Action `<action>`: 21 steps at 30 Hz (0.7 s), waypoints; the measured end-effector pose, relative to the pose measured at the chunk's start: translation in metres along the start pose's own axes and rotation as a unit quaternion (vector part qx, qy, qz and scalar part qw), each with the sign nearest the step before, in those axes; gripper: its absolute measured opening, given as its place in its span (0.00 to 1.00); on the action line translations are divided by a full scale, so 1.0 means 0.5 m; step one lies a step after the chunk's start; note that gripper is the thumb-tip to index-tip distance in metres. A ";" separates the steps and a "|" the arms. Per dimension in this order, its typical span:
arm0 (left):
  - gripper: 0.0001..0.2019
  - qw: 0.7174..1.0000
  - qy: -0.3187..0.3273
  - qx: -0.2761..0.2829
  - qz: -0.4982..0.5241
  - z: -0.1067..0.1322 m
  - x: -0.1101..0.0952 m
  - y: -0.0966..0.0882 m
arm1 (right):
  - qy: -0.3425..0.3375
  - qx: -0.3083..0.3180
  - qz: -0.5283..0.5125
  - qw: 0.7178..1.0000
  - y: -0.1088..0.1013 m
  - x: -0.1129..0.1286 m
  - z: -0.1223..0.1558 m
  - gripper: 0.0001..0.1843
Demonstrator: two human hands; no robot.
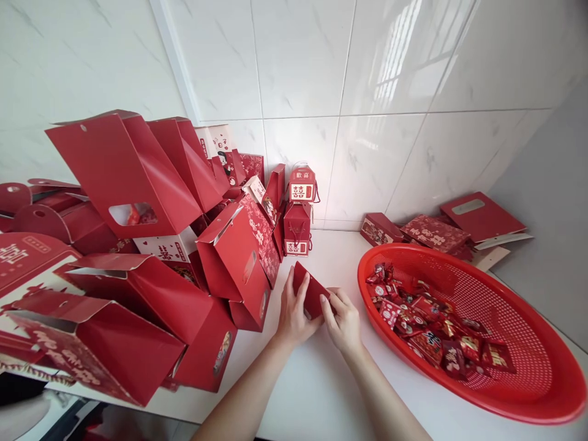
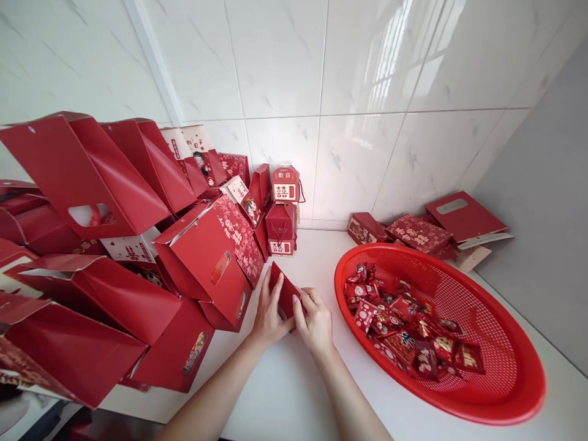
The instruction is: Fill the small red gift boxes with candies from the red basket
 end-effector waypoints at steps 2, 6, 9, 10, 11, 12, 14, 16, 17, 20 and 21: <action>0.47 1.000 0.000 -0.005 0.008 -0.002 0.002 -0.004 | -0.002 -0.004 0.000 1.000 0.000 0.000 0.001 0.14; 0.47 0.999 0.002 -0.027 0.031 -0.006 0.010 -0.014 | 0.003 0.005 -0.008 1.000 -0.003 -0.002 -0.001 0.14; 0.45 0.998 0.006 -0.048 0.034 -0.011 0.006 -0.031 | -0.010 0.001 -0.026 1.000 -0.019 0.003 -0.003 0.16; 0.45 0.998 0.008 -0.057 0.029 -0.013 0.001 -0.039 | -0.014 -0.013 -0.037 0.999 -0.030 0.003 -0.002 0.17; 0.44 0.997 0.010 -0.067 0.024 -0.014 -0.006 -0.049 | -0.013 -0.035 -0.053 0.998 -0.043 0.002 -0.002 0.18; 0.44 0.997 0.012 -0.078 0.019 -0.016 -0.017 -0.061 | -0.008 -0.062 -0.072 0.995 -0.056 -0.003 0.000 0.18; 0.45 0.995 0.022 -0.099 0.019 -0.016 -0.050 -0.091 | 0.013 -0.108 -0.118 0.987 -0.076 -0.015 0.006 0.19; 0.46 0.991 0.042 -0.123 0.028 -0.012 -0.099 -0.130 | 0.030 -0.131 -0.149 0.980 -0.081 -0.023 0.013 0.19; 0.46 0.988 0.053 -0.139 0.033 -0.007 -0.126 -0.155 | 0.035 -0.128 -0.152 0.979 -0.078 -0.024 0.015 0.18; 0.44 0.983 0.054 -0.168 0.043 0.009 -0.189 -0.230 | 0.041 -0.082 -0.115 0.989 -0.051 -0.019 0.020 0.16; 0.44 0.983 0.034 -0.175 0.046 0.014 -0.195 -0.256 | 0.038 -0.062 -0.097 0.993 -0.040 -0.016 0.022 0.16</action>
Point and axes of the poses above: each hand's wrist, its own z-axis away from the middle knuckle, its own y-axis out of the palm, x = y × z, the point moved 10 cm from there along -z, towards the middle knuckle, and after that the axes turned 3 degrees about z, right-handed, at the moved point
